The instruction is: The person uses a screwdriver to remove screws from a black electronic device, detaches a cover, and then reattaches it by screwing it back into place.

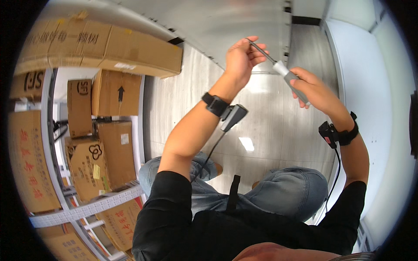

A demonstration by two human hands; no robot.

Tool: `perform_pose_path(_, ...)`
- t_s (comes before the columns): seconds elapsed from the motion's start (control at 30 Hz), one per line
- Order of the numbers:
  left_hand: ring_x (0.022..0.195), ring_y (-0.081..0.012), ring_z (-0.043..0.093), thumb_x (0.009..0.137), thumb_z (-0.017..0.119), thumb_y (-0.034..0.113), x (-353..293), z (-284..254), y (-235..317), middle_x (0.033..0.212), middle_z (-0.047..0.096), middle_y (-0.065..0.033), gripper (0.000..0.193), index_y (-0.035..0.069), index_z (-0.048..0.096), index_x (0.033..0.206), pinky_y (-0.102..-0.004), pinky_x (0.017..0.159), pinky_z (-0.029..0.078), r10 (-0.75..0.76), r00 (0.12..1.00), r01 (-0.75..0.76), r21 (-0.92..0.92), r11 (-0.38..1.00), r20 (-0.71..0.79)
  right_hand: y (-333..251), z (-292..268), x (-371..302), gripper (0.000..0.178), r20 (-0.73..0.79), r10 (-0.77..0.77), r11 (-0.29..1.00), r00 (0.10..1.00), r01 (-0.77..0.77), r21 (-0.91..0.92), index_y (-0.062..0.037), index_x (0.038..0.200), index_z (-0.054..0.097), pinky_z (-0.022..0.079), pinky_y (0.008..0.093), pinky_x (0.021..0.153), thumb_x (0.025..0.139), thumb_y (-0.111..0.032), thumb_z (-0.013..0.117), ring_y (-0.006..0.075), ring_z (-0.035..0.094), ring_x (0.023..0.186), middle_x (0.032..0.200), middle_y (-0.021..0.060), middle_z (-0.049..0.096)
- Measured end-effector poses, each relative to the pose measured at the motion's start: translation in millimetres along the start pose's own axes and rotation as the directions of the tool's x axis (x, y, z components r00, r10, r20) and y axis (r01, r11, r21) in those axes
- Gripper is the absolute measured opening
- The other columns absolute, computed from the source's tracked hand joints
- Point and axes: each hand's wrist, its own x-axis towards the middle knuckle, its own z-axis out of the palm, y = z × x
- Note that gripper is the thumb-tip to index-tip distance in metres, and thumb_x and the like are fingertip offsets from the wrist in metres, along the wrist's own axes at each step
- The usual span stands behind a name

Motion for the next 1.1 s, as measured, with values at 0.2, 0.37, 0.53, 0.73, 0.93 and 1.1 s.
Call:
perform_pose_path(0.2,0.086,-0.0232,0.062,0.099,0.033,0.019,-103.3,-100.2,106.6,0.096,0.061,-0.0131,0.031,-0.001,0.05,0.115,-0.0314,0.075,0.054,0.034,0.999,-0.034,-0.002,0.999,-0.023,-78.1,146.2,-27.9,0.031,0.149,-0.165,0.983,0.975,0.175,-0.06,-0.0007,0.105,0.053,0.042,0.027,0.05,0.088,-0.026,0.054,0.0116,0.053,0.056,0.073,0.0043,0.056)
perform_pose_path(0.37,0.073,-0.0176,0.058,0.099,0.033,0.018,-97.9,-146.8,140.8,0.083,0.061,-0.0083,0.033,-0.002,0.056,0.112,-0.0279,0.064,0.049,0.106,0.994,-0.107,-0.048,0.993,-0.015,-102.8,220.4,6.8,0.038,0.093,-0.191,0.981,0.977,0.187,0.047,0.0021,0.111,0.05,0.041,0.0266,0.048,0.087,-0.027,0.057,0.0115,0.054,0.057,0.072,0.0059,0.057)
perform_pose_path(0.53,0.068,-0.0143,0.057,0.098,0.036,0.017,-90.0,-151.7,150.6,0.08,0.061,-0.0069,0.032,-0.002,0.056,0.114,-0.0259,0.063,0.049,0.063,0.987,-0.068,0.029,0.997,0.149,-103.2,264.1,-7.0,0.037,-0.091,-0.223,0.915,0.971,0.241,0.324,0.0014,0.115,0.047,0.041,0.0266,0.047,0.09,-0.025,0.053,0.0114,0.055,0.062,0.076,0.0084,0.06)
perform_pose_path(0.73,0.064,-0.0121,0.059,0.098,0.036,0.017,-83.5,-152.3,146.3,0.079,0.064,-0.0072,0.031,0.0,0.056,0.115,-0.0238,0.06,0.049,0.068,0.965,-0.087,0.067,0.994,0.252,-93.5,291.9,-7.3,0.035,-0.257,-0.201,0.817,0.945,0.307,0.488,-0.0013,0.116,0.048,0.043,0.0249,0.05,0.092,-0.027,0.047,0.01,0.053,0.064,0.076,0.0065,0.06)
perform_pose_path(0.93,0.056,-0.0079,0.05,0.096,0.041,0.016,-73.6,-156.2,152.4,0.074,0.065,-0.0054,0.029,0.003,0.058,0.115,-0.0238,0.056,0.041,0.132,0.956,-0.18,0.169,0.969,0.264,-97.6,308.5,1.2,0.04,-0.365,-0.2,0.793,0.909,0.369,0.485,0.0009,0.118,0.048,0.04,0.0238,0.046,0.092,-0.029,0.041,0.0095,0.048,0.054,0.072,0.0066,0.057)
perform_pose_path(1.1,0.059,-0.0094,0.052,0.095,0.042,0.016,-71.3,-154.4,157.8,0.071,0.064,-0.0057,0.029,-0.001,0.059,0.112,-0.0244,0.057,0.043,0.14,0.953,-0.181,0.135,0.974,0.27,-104.6,309.4,1.9,0.036,-0.343,-0.217,0.751,0.914,0.381,0.539,-0.0011,0.115,0.048,0.041,0.0259,0.048,0.091,-0.027,0.044,0.0106,0.049,0.058,0.073,0.0069,0.058)
